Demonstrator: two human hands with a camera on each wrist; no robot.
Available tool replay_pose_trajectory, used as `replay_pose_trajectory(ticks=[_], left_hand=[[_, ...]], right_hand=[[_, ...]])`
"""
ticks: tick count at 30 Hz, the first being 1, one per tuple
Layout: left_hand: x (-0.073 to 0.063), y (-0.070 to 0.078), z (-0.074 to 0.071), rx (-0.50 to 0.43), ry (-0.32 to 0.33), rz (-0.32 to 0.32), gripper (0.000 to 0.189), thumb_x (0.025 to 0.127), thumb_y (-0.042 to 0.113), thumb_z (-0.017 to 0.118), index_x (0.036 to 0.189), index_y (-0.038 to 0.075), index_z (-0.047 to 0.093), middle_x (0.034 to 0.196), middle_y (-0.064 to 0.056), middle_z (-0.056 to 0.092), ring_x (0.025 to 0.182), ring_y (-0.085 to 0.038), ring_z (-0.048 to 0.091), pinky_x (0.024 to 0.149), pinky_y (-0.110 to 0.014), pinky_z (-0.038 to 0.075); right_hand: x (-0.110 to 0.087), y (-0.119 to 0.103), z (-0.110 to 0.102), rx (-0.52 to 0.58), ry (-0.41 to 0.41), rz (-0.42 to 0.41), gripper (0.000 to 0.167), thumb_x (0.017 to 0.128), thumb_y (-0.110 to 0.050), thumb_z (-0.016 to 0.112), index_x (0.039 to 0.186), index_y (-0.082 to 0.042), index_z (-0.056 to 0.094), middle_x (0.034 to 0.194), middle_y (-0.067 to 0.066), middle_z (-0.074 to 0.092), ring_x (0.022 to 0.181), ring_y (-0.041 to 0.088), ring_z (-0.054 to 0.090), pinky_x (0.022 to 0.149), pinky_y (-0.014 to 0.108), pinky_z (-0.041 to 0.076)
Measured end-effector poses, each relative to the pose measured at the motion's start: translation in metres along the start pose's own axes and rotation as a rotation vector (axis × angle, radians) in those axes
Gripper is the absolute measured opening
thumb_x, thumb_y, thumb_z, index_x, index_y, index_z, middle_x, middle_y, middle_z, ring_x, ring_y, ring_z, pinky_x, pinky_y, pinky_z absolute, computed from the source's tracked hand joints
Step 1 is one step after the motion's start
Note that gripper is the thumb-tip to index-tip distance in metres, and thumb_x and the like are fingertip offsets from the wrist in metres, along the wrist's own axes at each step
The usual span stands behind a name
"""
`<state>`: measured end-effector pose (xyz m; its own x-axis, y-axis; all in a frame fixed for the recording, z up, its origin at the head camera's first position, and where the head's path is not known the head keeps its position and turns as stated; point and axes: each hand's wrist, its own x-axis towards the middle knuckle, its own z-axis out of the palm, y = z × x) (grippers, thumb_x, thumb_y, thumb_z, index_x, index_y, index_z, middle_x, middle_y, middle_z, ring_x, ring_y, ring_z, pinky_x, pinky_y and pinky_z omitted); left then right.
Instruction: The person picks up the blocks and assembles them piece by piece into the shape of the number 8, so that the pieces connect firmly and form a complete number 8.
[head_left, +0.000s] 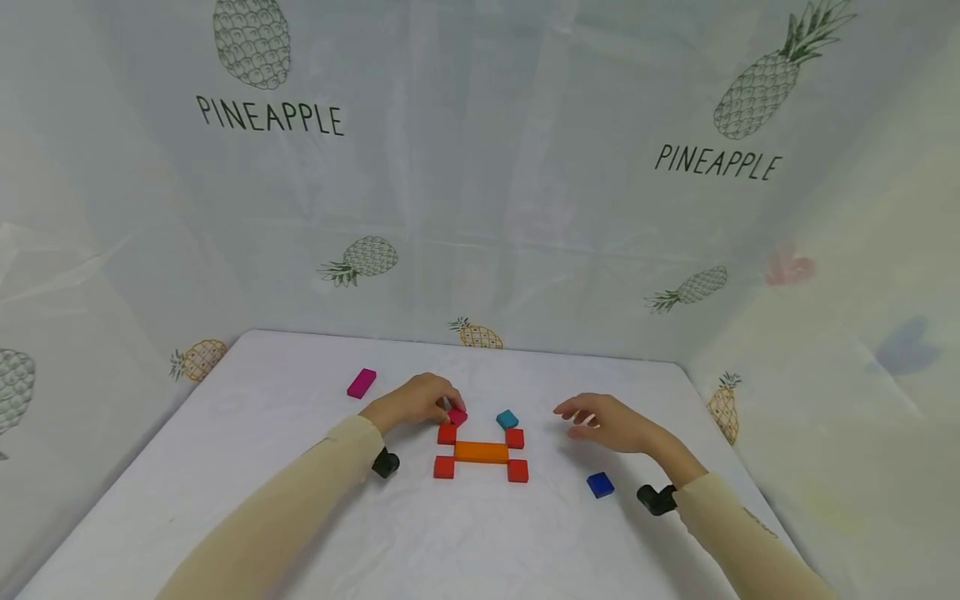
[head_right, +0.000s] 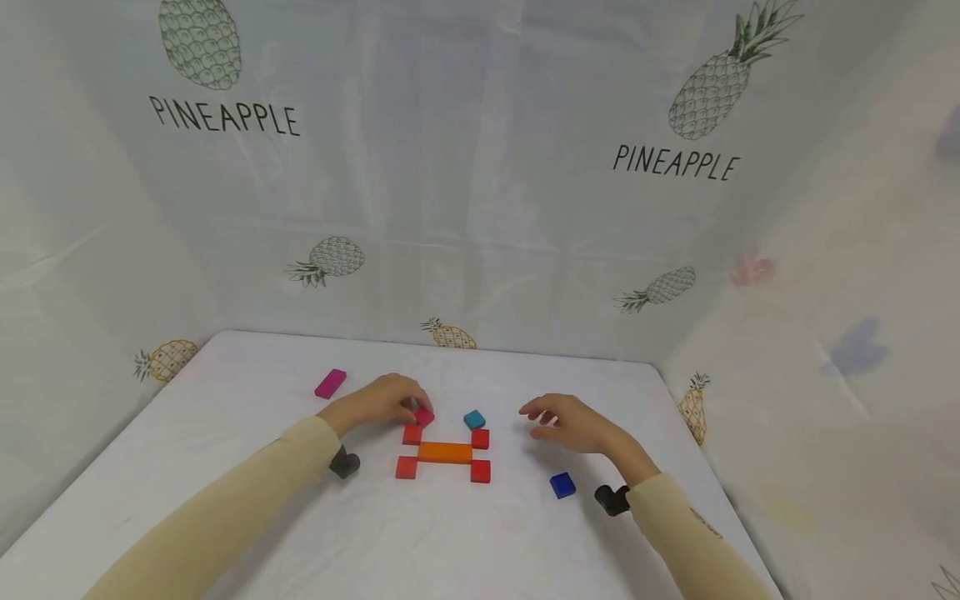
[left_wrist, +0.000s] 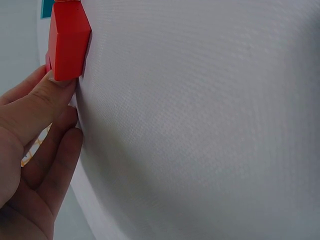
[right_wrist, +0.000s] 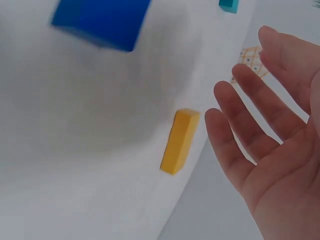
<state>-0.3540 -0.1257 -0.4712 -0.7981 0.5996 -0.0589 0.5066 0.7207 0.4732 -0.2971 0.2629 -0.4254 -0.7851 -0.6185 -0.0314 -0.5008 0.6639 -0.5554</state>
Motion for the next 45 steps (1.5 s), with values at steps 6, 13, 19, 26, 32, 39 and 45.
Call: replay_pose_trajectory(ticks=[6, 13, 19, 26, 32, 39, 45], left_hand=[[-0.003, 0.001, -0.002, -0.012, 0.006, -0.012, 0.03, 0.094, 0.014, 0.082, 0.12, 0.029, 0.079, 0.115, 0.009, 0.07, 0.102, -0.013, 0.06, 0.093, -0.031, 0.056], [-0.004, 0.004, -0.003, 0.008, 0.003, 0.004, 0.029, 0.094, 0.015, 0.082, 0.121, 0.027, 0.079, 0.114, 0.008, 0.071, 0.102, -0.013, 0.06, 0.094, -0.032, 0.055], [-0.003, 0.004, -0.002, 0.008, 0.0, 0.01, 0.028, 0.095, 0.014, 0.081, 0.12, 0.026, 0.079, 0.114, 0.008, 0.071, 0.102, -0.013, 0.061, 0.095, -0.033, 0.055], [-0.002, 0.001, -0.001, 0.002, -0.001, 0.009, 0.029, 0.094, 0.015, 0.082, 0.121, 0.028, 0.079, 0.113, 0.009, 0.07, 0.102, -0.012, 0.06, 0.093, -0.03, 0.055], [-0.002, 0.001, -0.002, 0.007, 0.005, 0.006, 0.03, 0.094, 0.015, 0.082, 0.12, 0.028, 0.079, 0.112, 0.01, 0.07, 0.102, -0.012, 0.06, 0.092, -0.03, 0.055], [-0.004, 0.003, -0.003, -0.005, 0.002, 0.004, 0.029, 0.094, 0.013, 0.082, 0.119, 0.027, 0.079, 0.111, 0.008, 0.07, 0.101, -0.013, 0.06, 0.092, -0.031, 0.056], [-0.004, 0.004, -0.003, -0.009, 0.001, -0.004, 0.03, 0.094, 0.013, 0.082, 0.12, 0.027, 0.079, 0.112, 0.008, 0.07, 0.101, -0.013, 0.06, 0.091, -0.031, 0.056]], right_hand=[[-0.019, 0.01, -0.001, -0.009, 0.068, -0.03, 0.039, 0.101, -0.013, 0.073, 0.137, 0.0, 0.064, 0.134, 0.018, 0.067, 0.113, 0.04, 0.066, 0.095, 0.054, 0.058], [-0.02, 0.025, -0.001, -0.058, 0.167, 0.003, 0.042, 0.098, -0.01, 0.077, 0.137, 0.0, 0.065, 0.132, 0.02, 0.067, 0.11, 0.04, 0.066, 0.091, 0.057, 0.059], [-0.009, 0.045, -0.002, -0.127, 0.244, 0.09, 0.045, 0.095, -0.009, 0.079, 0.138, -0.004, 0.066, 0.132, 0.02, 0.065, 0.113, 0.04, 0.064, 0.092, 0.056, 0.059], [0.001, 0.067, 0.0, -0.152, 0.274, 0.158, 0.046, 0.094, -0.007, 0.08, 0.138, -0.005, 0.067, 0.136, 0.023, 0.061, 0.116, 0.042, 0.062, 0.095, 0.058, 0.058], [0.007, 0.078, 0.002, -0.116, 0.262, 0.152, 0.046, 0.094, -0.008, 0.08, 0.138, -0.007, 0.067, 0.135, 0.019, 0.062, 0.12, 0.042, 0.061, 0.101, 0.06, 0.054], [0.011, 0.081, 0.004, -0.116, 0.244, 0.149, 0.037, 0.096, -0.007, 0.078, 0.132, -0.007, 0.071, 0.13, 0.014, 0.066, 0.119, 0.037, 0.062, 0.106, 0.059, 0.051], [0.012, 0.08, 0.002, -0.122, 0.231, 0.164, 0.032, 0.096, -0.002, 0.077, 0.127, -0.007, 0.074, 0.123, 0.012, 0.067, 0.116, 0.035, 0.063, 0.105, 0.058, 0.052]])
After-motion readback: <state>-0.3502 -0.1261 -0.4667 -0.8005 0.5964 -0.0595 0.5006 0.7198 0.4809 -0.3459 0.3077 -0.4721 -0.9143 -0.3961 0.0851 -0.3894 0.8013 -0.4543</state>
